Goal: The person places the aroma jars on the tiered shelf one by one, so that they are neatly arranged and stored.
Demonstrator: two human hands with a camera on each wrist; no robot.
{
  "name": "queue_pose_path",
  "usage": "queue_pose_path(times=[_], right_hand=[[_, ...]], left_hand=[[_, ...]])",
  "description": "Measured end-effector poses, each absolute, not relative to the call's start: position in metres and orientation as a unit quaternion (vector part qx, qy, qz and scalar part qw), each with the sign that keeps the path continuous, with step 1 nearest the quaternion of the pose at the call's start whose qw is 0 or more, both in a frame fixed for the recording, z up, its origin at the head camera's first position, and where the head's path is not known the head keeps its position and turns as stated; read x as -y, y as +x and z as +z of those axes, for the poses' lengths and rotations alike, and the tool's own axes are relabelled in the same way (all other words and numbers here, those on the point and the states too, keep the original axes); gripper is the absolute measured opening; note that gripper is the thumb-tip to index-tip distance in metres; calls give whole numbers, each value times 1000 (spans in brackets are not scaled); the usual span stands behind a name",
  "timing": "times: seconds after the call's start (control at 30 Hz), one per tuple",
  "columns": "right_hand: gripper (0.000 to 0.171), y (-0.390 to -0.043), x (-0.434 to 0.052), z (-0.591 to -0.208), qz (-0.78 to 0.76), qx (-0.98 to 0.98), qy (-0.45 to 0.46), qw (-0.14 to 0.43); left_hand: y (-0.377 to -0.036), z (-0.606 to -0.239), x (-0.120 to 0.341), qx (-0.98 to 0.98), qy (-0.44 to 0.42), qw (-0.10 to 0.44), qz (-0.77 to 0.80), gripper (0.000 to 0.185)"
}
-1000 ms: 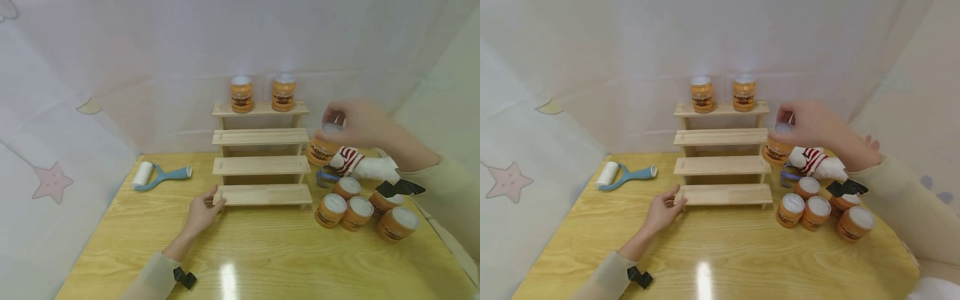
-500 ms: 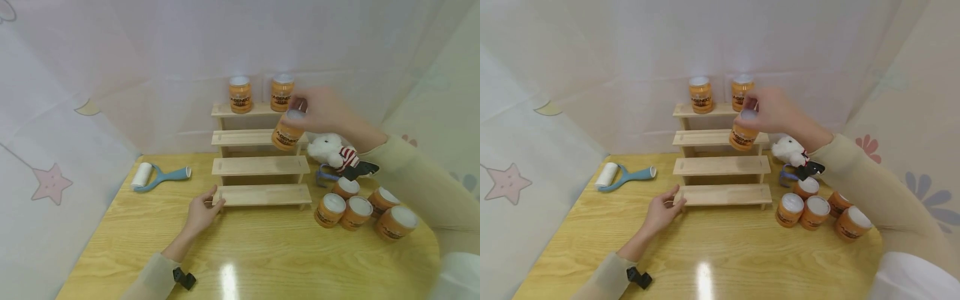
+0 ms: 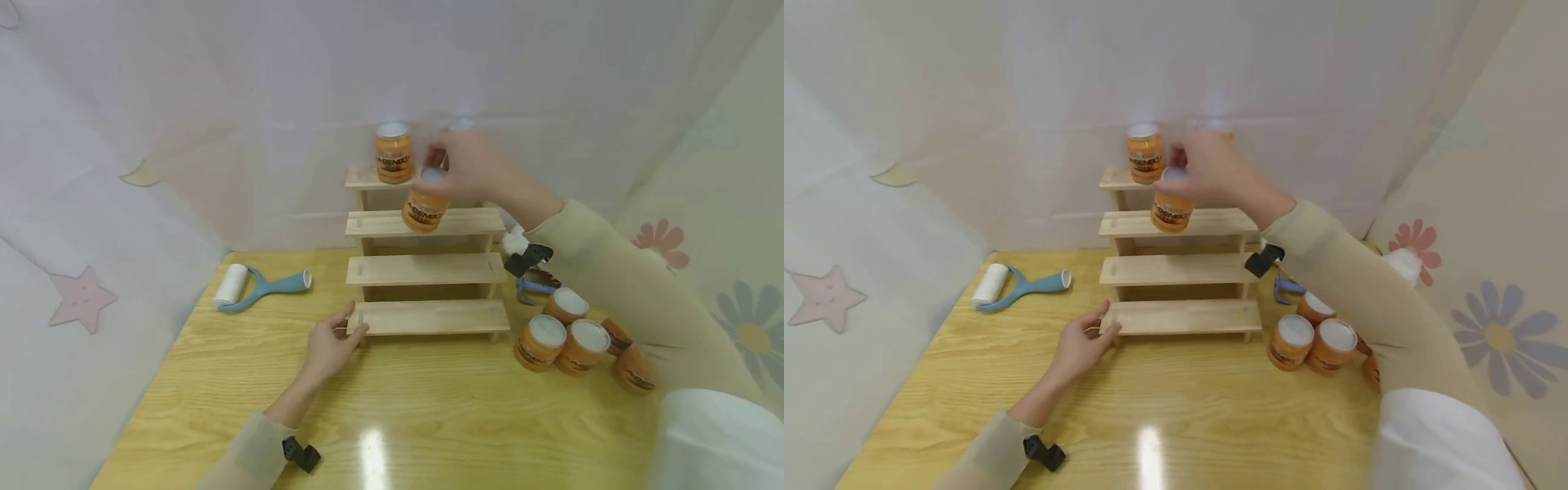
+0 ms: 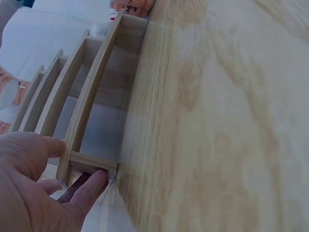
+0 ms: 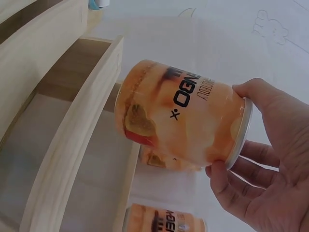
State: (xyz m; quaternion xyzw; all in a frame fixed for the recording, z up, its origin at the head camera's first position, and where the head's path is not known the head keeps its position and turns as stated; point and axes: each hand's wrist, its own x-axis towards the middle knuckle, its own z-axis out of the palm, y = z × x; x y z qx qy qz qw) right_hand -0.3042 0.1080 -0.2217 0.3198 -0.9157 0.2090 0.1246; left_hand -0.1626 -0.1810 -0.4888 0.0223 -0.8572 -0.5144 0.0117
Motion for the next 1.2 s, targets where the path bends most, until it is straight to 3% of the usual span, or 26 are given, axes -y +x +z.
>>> queue_pose_path(times=[0.43,0.77,1.2], right_hand=[[34,-323,-51,-238,207,903,360,112],[32,-324,-41,-241,191,915,346,85],[42,-328,-42,-261,157,913,350,139]], left_hand=[[-155,-487,189,854,21,5,-519,64],[-155,-490,189,856,25,8,-516,64],[-157,-491,188,852,29,6,-523,65]])
